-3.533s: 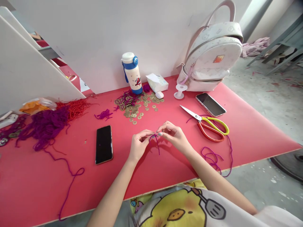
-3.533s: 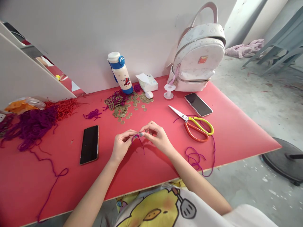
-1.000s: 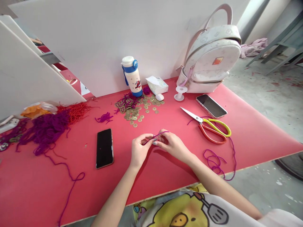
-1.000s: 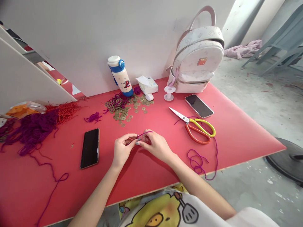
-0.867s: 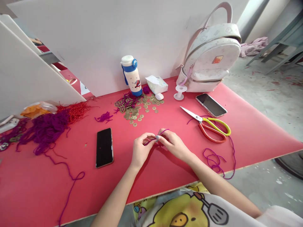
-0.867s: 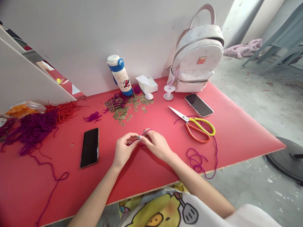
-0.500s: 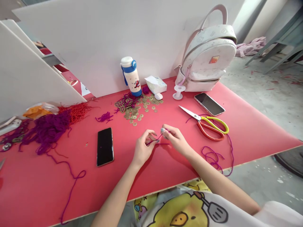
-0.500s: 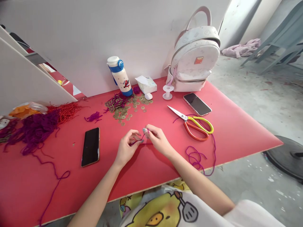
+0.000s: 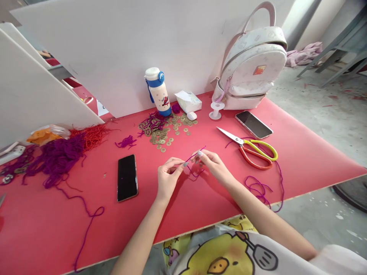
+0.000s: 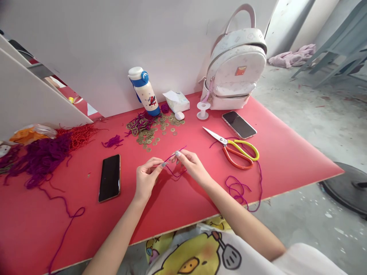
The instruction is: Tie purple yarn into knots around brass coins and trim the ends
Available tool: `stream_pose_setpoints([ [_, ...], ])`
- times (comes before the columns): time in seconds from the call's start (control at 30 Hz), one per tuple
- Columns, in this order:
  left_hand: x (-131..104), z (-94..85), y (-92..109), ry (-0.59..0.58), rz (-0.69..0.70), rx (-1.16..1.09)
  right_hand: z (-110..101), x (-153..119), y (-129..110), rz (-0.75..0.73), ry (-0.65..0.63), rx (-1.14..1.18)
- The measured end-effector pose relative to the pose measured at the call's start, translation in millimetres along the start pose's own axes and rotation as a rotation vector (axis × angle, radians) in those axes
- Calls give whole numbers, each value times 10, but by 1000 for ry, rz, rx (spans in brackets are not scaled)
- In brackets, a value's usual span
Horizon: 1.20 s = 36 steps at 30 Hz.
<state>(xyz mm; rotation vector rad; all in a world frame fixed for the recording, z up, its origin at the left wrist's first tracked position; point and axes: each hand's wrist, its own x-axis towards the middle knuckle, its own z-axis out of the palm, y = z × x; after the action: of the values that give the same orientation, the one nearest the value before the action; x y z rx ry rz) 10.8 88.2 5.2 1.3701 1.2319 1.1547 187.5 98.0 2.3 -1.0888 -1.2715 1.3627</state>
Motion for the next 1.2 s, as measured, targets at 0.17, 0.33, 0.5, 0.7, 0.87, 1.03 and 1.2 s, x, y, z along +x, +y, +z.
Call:
stream_pose_setpoints([
  [0.17, 14, -15, -4, 102, -8, 66, 66, -47, 0, -4, -230, -158],
  [0.33, 22, -37, -9, 112, 107, 308, 63, -66, 1, -158, -85, -333],
  [0.5, 20, -85, 14, -155, 250, 409, 34, -64, 6, -270, 9, -463],
  [0.7, -6, -48, 34, -8, 280, 247, 56, -57, -6, -201, -21, -431],
  [0.87, -11, -16, 11, 124, 179, 170, 77, -59, 2, -214, -126, -486],
  [1.03, 25, -20, -17, 26, 91, 51, 67, -69, 19, -216, -121, -553],
  [1.2, 38, -8, -16, -55, 73, 43, 49, -68, -1, -248, -13, -542],
])
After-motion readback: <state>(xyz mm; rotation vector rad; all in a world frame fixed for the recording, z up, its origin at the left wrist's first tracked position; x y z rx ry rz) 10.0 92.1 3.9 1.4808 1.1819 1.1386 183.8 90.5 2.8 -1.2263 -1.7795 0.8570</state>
